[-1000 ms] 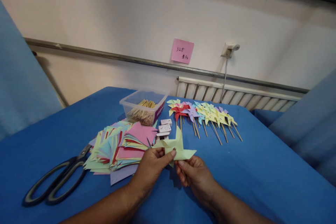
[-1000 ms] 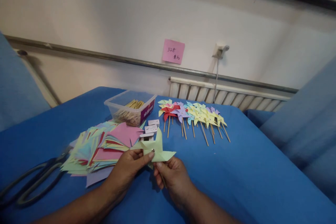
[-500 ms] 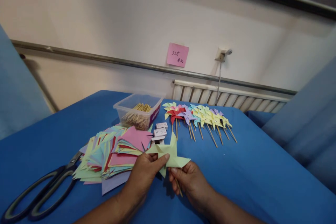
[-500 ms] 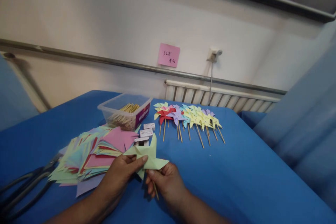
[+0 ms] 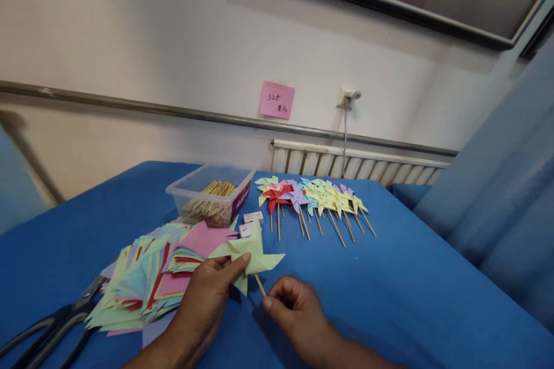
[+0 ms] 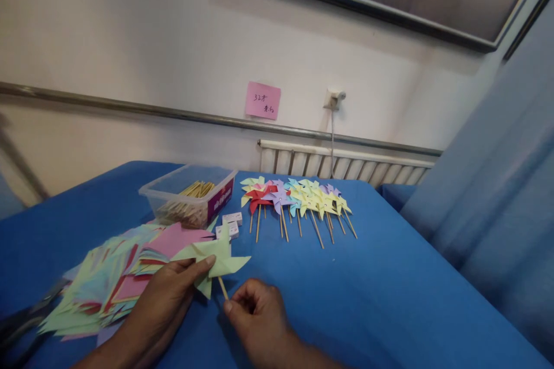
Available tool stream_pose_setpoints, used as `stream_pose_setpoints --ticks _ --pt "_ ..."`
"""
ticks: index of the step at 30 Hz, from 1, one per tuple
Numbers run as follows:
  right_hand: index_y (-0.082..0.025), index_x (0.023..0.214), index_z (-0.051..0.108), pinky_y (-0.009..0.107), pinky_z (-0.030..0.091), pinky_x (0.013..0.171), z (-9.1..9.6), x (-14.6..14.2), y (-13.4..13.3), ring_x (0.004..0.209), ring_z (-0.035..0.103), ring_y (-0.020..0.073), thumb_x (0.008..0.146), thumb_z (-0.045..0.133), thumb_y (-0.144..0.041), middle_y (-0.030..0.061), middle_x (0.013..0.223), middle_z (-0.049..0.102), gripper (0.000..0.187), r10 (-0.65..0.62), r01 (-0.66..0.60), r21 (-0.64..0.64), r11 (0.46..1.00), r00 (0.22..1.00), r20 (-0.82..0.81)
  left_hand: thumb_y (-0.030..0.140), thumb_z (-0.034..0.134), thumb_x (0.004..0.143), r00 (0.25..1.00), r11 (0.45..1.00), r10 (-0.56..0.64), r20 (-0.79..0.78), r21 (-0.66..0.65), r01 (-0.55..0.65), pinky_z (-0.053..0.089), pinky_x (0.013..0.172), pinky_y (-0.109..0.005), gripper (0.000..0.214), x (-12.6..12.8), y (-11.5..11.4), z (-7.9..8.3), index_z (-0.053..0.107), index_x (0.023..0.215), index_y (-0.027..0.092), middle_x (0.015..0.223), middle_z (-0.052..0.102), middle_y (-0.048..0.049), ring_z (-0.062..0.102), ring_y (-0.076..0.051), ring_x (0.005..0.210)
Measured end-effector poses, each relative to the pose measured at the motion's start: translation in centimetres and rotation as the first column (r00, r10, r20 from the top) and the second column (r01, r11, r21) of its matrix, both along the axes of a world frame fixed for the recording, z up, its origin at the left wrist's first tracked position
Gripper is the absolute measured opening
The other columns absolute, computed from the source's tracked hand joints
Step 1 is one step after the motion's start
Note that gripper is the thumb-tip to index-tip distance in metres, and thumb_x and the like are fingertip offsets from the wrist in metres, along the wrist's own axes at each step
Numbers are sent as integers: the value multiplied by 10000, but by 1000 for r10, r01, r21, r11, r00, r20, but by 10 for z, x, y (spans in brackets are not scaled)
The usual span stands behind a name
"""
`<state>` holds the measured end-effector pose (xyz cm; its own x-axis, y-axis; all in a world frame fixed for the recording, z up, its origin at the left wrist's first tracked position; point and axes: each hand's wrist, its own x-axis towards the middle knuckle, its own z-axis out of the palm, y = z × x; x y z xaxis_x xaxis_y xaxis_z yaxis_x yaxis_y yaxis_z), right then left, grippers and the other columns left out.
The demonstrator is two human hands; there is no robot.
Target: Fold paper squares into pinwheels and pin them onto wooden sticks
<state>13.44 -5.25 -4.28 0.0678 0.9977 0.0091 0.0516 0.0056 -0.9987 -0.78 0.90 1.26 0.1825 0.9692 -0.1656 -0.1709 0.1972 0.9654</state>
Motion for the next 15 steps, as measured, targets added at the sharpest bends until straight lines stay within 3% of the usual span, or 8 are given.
stream_pose_setpoints --ticks 5,10,15 --pt "-154 610 577 214 298 494 1 -4 0 490 403 76 714 653 -271 -48 523 495 174 3 -2 -15 1000 999 33 387 737 627 1000 1000 9 14 1 -9 442 596 -261 272 0 1 -4 647 679 136 615 657 -8 582 -162 579" --pt "-156 567 566 214 304 486 1 1 6 486 408 82 726 640 -318 -36 507 511 239 -114 114 9 993 992 59 367 709 679 988 992 -125 86 5 126 446 657 -245 263 3 -3 -6 648 808 145 742 670 -24 586 -140 669" --pt "-152 562 569 213 302 476 1 6 12 476 400 81 711 660 -346 -31 502 507 261 -175 174 30 984 984 27 362 763 601 978 980 -197 -74 -46 194 416 566 -219 271 7 -2 -14 623 698 151 555 599 18 542 -115 553"
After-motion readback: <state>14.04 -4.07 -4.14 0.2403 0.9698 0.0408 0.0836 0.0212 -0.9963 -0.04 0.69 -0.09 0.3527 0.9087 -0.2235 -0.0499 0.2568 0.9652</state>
